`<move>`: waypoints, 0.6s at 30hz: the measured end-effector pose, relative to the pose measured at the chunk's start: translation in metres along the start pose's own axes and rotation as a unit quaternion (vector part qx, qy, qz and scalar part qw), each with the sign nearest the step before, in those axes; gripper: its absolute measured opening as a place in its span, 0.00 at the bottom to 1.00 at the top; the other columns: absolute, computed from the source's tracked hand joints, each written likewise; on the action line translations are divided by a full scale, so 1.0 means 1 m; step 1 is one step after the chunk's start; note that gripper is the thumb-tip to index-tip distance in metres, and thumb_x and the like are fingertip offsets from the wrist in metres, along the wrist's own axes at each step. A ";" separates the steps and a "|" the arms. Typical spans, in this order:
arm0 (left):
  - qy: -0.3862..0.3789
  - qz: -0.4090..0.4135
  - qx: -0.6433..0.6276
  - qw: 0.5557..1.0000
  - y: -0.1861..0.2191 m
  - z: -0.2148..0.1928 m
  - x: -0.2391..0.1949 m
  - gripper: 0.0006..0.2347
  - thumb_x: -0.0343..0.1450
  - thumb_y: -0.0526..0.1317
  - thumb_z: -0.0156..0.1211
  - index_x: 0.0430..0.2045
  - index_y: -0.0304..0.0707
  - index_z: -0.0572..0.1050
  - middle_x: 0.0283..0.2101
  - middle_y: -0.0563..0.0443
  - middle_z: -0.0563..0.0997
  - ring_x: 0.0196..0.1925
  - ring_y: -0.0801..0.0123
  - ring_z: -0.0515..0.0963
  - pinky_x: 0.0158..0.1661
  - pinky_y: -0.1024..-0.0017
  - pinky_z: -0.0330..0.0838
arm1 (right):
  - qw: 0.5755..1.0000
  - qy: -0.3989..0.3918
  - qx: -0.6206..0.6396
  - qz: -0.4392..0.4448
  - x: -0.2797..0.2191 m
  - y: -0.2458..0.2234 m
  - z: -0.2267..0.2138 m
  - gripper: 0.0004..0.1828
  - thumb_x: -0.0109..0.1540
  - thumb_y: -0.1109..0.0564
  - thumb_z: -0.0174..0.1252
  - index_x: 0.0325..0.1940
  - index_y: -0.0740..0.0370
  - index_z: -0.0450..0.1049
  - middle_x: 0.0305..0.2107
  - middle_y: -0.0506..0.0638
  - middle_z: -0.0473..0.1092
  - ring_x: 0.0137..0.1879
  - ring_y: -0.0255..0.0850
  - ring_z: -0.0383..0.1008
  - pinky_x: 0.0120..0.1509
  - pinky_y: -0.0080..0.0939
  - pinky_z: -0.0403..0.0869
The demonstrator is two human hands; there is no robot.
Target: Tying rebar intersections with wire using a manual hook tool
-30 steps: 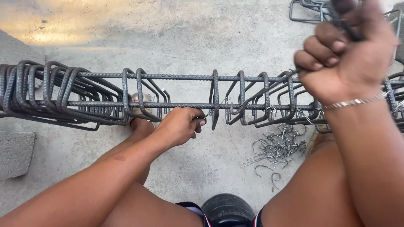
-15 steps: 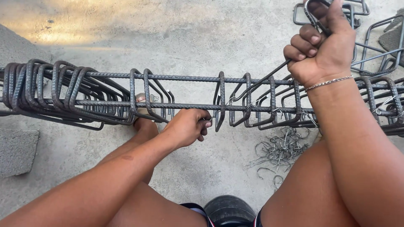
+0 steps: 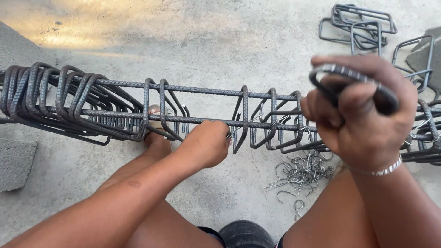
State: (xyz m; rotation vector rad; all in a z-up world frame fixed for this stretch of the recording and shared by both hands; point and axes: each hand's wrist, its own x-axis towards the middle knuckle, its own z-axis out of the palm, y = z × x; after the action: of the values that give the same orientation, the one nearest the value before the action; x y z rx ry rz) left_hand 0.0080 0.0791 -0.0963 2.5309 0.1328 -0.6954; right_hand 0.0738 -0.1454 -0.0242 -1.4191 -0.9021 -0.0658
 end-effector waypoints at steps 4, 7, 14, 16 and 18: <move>0.103 0.081 0.033 0.991 0.005 0.006 -0.007 0.04 0.65 0.28 0.53 0.30 0.28 0.74 0.27 0.34 0.82 0.27 0.44 0.83 0.32 0.54 0.78 | 0.986 -0.091 -0.143 0.005 -0.024 -0.026 -0.008 0.23 0.61 0.44 0.52 0.46 0.66 0.74 0.27 0.50 0.81 0.12 0.23 0.56 0.15 0.25 0.60; 0.127 0.118 0.021 0.985 0.015 0.002 -0.014 0.07 0.67 0.27 0.49 0.37 0.28 0.65 0.19 0.38 0.79 0.19 0.46 0.81 0.24 0.51 0.75 | 0.961 -0.273 -0.023 -0.048 -0.010 -0.043 0.009 0.22 0.68 0.40 0.50 0.48 0.59 0.78 0.10 0.36 0.59 0.18 0.30 0.52 0.27 0.34 0.60; 0.045 0.003 -0.134 0.990 0.032 -0.020 0.007 0.08 0.63 0.32 0.53 0.28 0.38 0.80 0.29 0.47 0.84 0.31 0.61 0.83 0.38 0.68 0.79 | 0.877 -0.480 0.012 -0.008 -0.064 -0.025 0.046 0.16 0.64 0.57 0.54 0.23 0.62 0.62 0.19 0.53 0.66 0.28 0.54 0.70 0.40 0.48 0.71; -0.005 -0.046 -0.345 0.937 0.036 -0.027 0.011 0.07 0.65 0.26 0.54 0.30 0.23 0.79 0.22 0.41 0.77 0.20 0.68 0.73 0.18 0.75 0.66 | 0.864 -0.502 0.020 -0.012 -0.080 -0.016 0.052 0.13 0.62 0.58 0.56 0.24 0.64 0.65 0.18 0.54 0.67 0.27 0.54 0.70 0.39 0.49 0.70; -0.016 -0.054 -0.384 0.922 0.033 -0.028 0.006 0.07 0.68 0.28 0.54 0.34 0.21 0.78 0.22 0.41 0.77 0.19 0.66 0.74 0.19 0.73 0.68 | 0.872 -0.490 0.021 -0.010 -0.074 -0.021 0.045 0.14 0.62 0.59 0.56 0.24 0.64 0.64 0.18 0.54 0.66 0.27 0.54 0.69 0.40 0.48 0.70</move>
State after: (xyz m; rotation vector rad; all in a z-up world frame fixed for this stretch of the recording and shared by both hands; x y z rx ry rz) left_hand 0.0331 0.0641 -0.0637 1.7644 0.4443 -0.5740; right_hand -0.0105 -0.1452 -0.0539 -1.3777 -1.7260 0.7193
